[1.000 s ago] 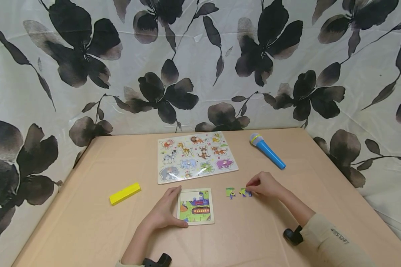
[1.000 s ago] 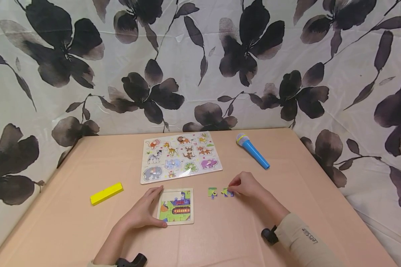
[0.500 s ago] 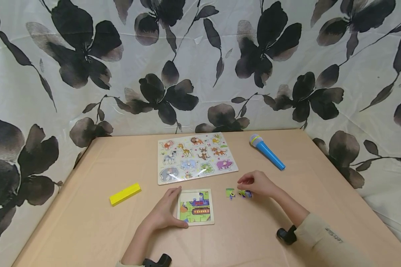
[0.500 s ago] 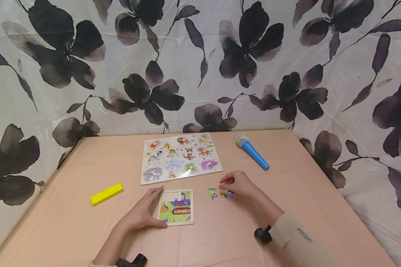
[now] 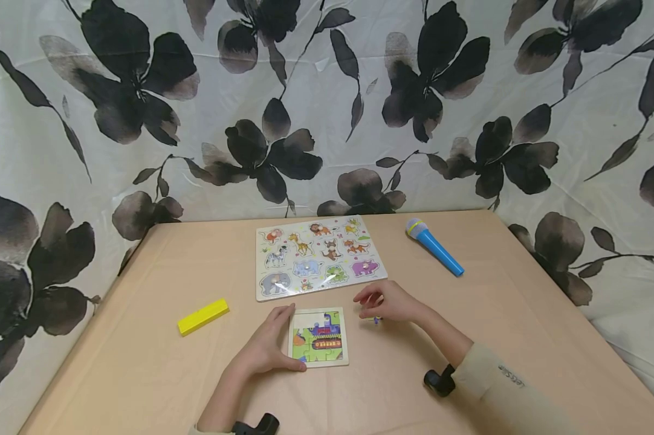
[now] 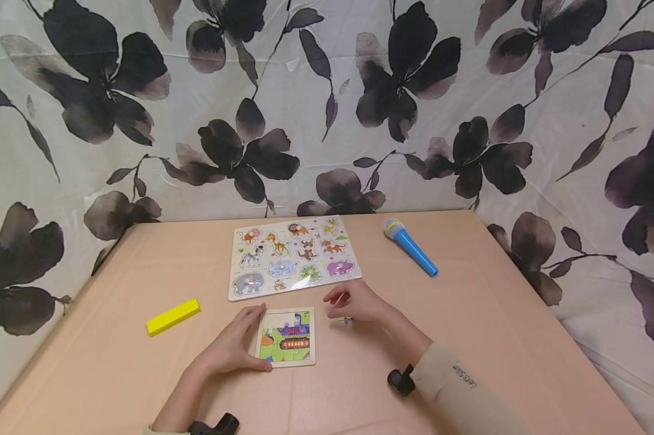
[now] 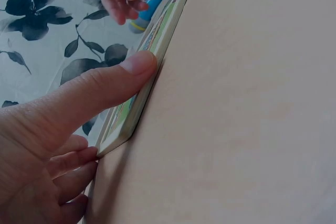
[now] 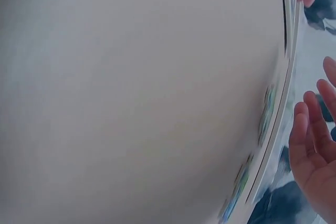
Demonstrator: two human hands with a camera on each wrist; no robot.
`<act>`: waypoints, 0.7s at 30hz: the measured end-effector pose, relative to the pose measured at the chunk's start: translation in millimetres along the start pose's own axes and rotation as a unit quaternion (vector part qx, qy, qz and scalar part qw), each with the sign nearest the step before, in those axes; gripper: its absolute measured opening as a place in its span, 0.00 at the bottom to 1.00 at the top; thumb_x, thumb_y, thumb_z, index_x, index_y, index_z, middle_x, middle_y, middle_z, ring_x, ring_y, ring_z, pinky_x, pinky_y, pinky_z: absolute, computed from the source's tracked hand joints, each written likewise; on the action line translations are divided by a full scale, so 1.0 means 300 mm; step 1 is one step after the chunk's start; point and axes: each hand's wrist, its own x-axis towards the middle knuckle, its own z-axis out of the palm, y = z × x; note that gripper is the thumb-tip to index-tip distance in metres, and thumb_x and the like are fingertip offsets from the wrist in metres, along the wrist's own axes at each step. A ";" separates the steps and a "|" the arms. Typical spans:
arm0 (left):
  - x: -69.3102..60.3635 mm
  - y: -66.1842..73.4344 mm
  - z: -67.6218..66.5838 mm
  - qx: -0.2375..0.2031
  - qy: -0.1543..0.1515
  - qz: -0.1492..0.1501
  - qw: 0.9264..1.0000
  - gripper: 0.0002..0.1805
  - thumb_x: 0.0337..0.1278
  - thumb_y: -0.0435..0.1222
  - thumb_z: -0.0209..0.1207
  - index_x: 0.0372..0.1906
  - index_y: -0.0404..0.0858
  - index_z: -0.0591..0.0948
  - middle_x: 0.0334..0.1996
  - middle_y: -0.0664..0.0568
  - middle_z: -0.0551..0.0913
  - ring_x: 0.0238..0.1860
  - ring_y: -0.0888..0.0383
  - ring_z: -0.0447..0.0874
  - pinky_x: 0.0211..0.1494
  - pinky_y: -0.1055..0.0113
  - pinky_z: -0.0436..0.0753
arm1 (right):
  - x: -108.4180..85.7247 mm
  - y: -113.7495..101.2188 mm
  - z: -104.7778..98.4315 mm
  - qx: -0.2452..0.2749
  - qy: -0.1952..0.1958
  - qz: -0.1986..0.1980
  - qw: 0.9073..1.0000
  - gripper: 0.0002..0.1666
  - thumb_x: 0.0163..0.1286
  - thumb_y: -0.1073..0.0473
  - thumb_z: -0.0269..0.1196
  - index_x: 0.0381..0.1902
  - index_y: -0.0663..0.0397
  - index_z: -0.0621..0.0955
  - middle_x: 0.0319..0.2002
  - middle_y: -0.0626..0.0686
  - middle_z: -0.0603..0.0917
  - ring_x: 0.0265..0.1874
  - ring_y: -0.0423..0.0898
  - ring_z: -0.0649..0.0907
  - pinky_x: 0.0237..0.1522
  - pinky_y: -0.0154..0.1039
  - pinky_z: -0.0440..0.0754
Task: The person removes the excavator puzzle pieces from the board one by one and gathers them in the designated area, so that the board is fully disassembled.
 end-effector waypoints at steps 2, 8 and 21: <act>-0.001 0.001 -0.001 0.000 0.000 0.000 1.000 0.64 0.15 0.46 0.78 0.67 0.32 0.58 0.63 0.43 0.61 0.64 0.42 0.59 0.64 0.49 0.62 | 0.013 -0.013 0.019 0.006 -0.007 0.001 1.000 0.15 0.55 0.62 0.68 0.42 0.60 0.82 0.34 0.51 0.82 0.31 0.44 0.77 0.33 0.32 0.80; 0.001 0.002 -0.001 -0.006 -0.003 0.000 1.000 0.64 0.15 0.46 0.78 0.67 0.32 0.58 0.63 0.43 0.61 0.63 0.42 0.59 0.64 0.49 0.62 | 0.044 -0.044 0.070 0.000 -0.023 -0.004 1.000 0.14 0.55 0.62 0.67 0.41 0.58 0.83 0.33 0.49 0.81 0.31 0.43 0.77 0.33 0.32 0.79; -0.001 -0.002 -0.002 -0.006 -0.006 0.002 1.000 0.64 0.16 0.47 0.78 0.67 0.31 0.58 0.63 0.43 0.61 0.63 0.43 0.60 0.64 0.49 0.63 | 0.097 -0.087 0.133 -0.065 -0.072 -0.040 0.994 0.15 0.52 0.64 0.69 0.40 0.55 0.85 0.32 0.50 0.76 0.30 0.46 0.72 0.28 0.29 0.70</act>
